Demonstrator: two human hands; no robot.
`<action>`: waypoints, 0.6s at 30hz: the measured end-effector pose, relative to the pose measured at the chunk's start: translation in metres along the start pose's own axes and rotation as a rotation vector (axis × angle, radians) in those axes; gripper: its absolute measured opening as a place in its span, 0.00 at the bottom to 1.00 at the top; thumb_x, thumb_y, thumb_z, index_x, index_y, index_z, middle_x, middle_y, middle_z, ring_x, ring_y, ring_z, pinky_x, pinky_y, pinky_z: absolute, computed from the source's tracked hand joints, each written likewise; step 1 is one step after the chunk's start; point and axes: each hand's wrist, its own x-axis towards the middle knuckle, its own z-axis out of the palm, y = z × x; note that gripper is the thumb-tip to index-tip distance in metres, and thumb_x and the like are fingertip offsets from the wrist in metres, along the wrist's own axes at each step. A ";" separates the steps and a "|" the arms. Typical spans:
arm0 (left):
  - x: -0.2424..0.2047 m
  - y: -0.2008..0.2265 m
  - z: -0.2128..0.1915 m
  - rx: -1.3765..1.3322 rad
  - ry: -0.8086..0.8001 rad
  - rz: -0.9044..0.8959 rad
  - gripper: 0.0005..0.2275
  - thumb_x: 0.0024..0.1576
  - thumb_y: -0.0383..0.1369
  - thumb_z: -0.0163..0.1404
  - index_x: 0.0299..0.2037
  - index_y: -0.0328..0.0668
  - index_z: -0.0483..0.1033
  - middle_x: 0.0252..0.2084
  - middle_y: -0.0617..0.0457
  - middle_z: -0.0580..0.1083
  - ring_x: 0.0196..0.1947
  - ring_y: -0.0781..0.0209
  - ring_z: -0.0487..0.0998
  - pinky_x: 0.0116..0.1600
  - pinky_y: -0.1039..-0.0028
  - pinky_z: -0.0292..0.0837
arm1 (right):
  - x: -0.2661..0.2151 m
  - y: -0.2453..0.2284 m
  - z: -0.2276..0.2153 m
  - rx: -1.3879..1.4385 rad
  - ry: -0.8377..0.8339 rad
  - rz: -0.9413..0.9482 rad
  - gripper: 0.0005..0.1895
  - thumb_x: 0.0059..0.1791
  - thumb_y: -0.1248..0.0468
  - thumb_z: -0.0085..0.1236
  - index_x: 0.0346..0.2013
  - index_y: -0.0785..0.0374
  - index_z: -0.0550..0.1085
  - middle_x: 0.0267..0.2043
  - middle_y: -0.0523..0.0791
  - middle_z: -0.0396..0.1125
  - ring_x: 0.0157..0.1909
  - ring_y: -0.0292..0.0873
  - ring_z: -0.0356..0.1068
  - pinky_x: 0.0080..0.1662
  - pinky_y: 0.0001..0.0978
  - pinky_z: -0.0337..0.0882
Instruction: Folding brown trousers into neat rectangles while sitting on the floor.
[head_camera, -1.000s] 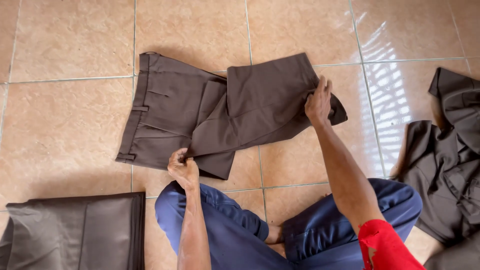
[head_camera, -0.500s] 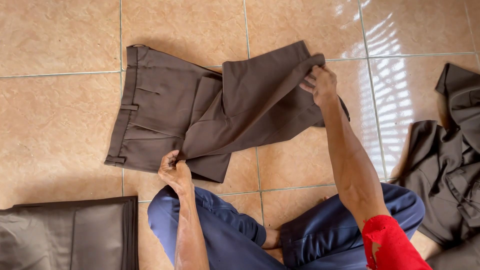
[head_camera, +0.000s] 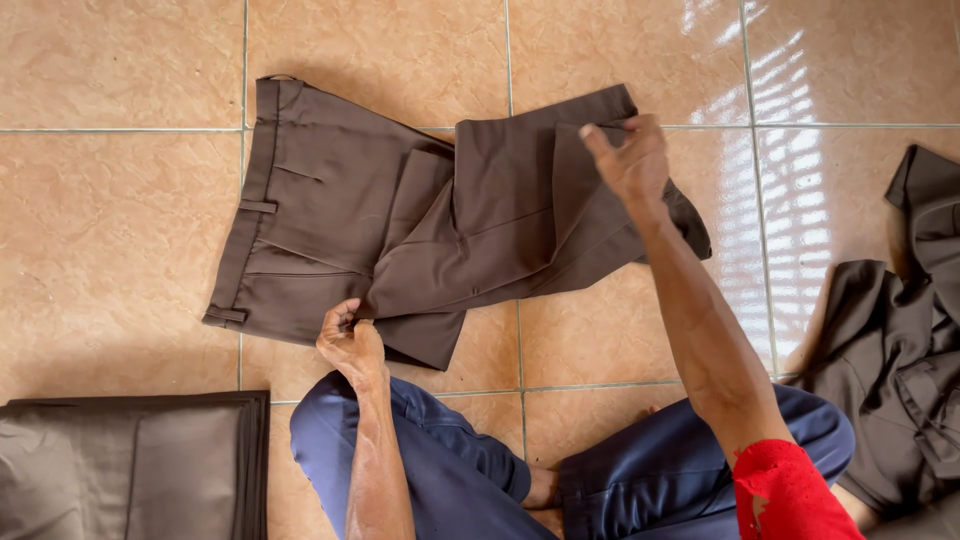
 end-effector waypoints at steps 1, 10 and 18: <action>-0.001 0.002 0.000 0.013 -0.004 -0.001 0.18 0.42 0.13 0.45 0.33 0.45 0.83 0.25 0.52 0.69 0.24 0.64 0.71 0.32 0.75 0.68 | 0.009 0.002 -0.021 0.554 -0.294 0.048 0.27 0.43 0.29 0.44 0.31 0.47 0.67 0.25 0.37 0.55 0.23 0.40 0.57 0.27 0.30 0.61; -0.002 0.005 -0.002 0.045 -0.027 0.030 0.17 0.41 0.14 0.45 0.33 0.44 0.82 0.25 0.51 0.71 0.24 0.61 0.73 0.35 0.74 0.69 | -0.005 -0.037 -0.056 0.846 -1.171 0.132 0.15 0.45 0.56 0.63 0.37 0.63 0.72 0.31 0.50 0.69 0.35 0.59 0.76 0.37 0.54 0.77; 0.001 -0.002 -0.007 0.007 -0.114 0.020 0.18 0.43 0.13 0.38 0.36 0.31 0.81 0.32 0.48 0.77 0.30 0.62 0.74 0.41 0.79 0.71 | 0.093 -0.030 -0.023 1.633 -1.062 1.079 0.12 0.44 0.67 0.48 0.39 0.62 0.77 0.31 0.41 0.69 0.34 0.37 0.63 0.39 0.27 0.66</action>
